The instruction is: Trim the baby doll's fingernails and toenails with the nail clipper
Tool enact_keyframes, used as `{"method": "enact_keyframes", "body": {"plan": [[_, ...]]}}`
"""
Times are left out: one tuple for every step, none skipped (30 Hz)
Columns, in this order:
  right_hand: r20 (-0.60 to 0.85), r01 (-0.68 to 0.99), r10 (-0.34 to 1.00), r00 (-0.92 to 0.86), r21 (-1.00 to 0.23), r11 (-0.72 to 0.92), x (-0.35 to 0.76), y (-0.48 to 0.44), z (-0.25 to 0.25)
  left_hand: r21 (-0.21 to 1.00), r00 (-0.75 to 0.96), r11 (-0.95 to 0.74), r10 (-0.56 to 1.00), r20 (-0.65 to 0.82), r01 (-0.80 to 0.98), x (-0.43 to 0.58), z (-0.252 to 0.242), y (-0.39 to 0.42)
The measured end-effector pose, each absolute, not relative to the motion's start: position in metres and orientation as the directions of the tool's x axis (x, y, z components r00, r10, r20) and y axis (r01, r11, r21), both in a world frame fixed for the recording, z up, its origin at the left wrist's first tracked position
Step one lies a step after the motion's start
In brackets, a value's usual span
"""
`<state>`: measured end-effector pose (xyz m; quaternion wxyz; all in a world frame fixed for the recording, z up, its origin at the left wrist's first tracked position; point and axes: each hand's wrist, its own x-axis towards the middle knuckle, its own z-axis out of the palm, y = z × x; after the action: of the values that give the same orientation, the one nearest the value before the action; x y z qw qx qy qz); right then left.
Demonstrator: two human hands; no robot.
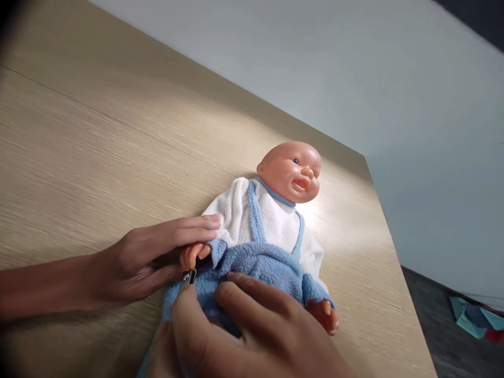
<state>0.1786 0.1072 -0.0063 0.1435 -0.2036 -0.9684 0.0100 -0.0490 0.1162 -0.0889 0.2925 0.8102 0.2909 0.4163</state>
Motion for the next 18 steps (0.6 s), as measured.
{"method": "enact_keyframes", "body": {"plan": [[0.266, 0.376, 0.376, -0.887, -0.053, 0.925, 0.179, 0.106, -0.004, 0.716, 0.486, -0.659, 0.715, 0.503, 0.229, -0.049, -0.088, 0.116], [0.262, 0.365, 0.359, -0.896, -0.030, 0.931, 0.179, 0.105, -0.002, 0.716, 0.488, -0.659, 0.715, 0.501, 0.230, -0.050, -0.088, 0.116], [0.256, 0.356, 0.349, -0.902, -0.019, 0.934, 0.179, 0.104, -0.001, 0.717, 0.490, -0.659, 0.714, 0.500, 0.229, -0.050, -0.088, 0.116], [0.253, 0.351, 0.344, -0.904, -0.019, 0.936, 0.178, 0.104, 0.001, 0.716, 0.490, -0.659, 0.714, 0.500, 0.230, -0.050, -0.088, 0.116], [0.259, 0.338, 0.333, -0.907, -0.028, 0.941, 0.177, 0.105, 0.002, 0.713, 0.486, -0.661, 0.715, 0.503, 0.233, -0.050, -0.087, 0.116], [0.262, 0.315, 0.313, -0.913, -0.035, 0.948, 0.176, 0.105, 0.004, 0.706, 0.480, -0.668, 0.712, 0.512, 0.237, -0.050, -0.087, 0.116], [0.265, 0.290, 0.290, -0.919, -0.041, 0.956, 0.174, 0.107, 0.006, 0.698, 0.475, -0.674, 0.709, 0.521, 0.241, -0.050, -0.087, 0.116], [0.274, 0.273, 0.274, -0.922, -0.041, 0.961, 0.173, 0.108, 0.008, 0.693, 0.472, -0.679, 0.707, 0.527, 0.243, -0.050, -0.087, 0.116], [0.276, 0.273, 0.271, -0.922, -0.032, 0.961, 0.172, 0.108, 0.010, 0.690, 0.471, -0.681, 0.705, 0.530, 0.243, -0.050, -0.088, 0.116], [0.268, 0.284, 0.278, -0.922, -0.017, 0.959, 0.171, 0.108, 0.011, 0.689, 0.471, -0.683, 0.703, 0.533, 0.242, -0.050, -0.088, 0.116], [0.245, 0.304, 0.296, -0.923, -0.002, 0.953, 0.172, 0.108, 0.012, 0.690, 0.472, -0.683, 0.703, 0.532, 0.239, -0.050, -0.088, 0.117], [0.219, 0.327, 0.316, -0.923, 0.019, 0.945, 0.173, 0.107, 0.013, 0.690, 0.472, -0.683, 0.703, 0.532, 0.239, -0.050, -0.088, 0.117], [0.190, 0.342, 0.329, -0.925, 0.042, 0.939, 0.175, 0.106, 0.012, 0.688, 0.471, -0.685, 0.701, 0.535, 0.239, -0.050, -0.088, 0.117], [0.163, 0.352, 0.338, -0.927, 0.065, 0.934, 0.178, 0.105, 0.011, 0.685, 0.471, -0.688, 0.700, 0.538, 0.240, -0.050, -0.088, 0.118], [0.145, 0.358, 0.345, -0.927, 0.078, 0.930, 0.180, 0.104, 0.009, 0.683, 0.470, -0.690, 0.699, 0.539, 0.241, -0.050, -0.088, 0.118], [0.135, 0.364, 0.351, -0.926, 0.086, 0.927, 0.183, 0.103, 0.007, 0.681, 0.469, -0.690, 0.699, 0.540, 0.243, -0.050, -0.088, 0.118], [0.131, 0.367, 0.354, -0.926, 0.090, 0.926, 0.184, 0.102, 0.006, 0.680, 0.469, -0.692, 0.697, 0.542, 0.243, -0.050, -0.088, 0.118], [0.130, 0.368, 0.356, -0.925, 0.091, 0.925, 0.185, 0.102, 0.004, 0.678, 0.470, -0.694, 0.695, 0.544, 0.242, -0.050, -0.088, 0.118]]}}
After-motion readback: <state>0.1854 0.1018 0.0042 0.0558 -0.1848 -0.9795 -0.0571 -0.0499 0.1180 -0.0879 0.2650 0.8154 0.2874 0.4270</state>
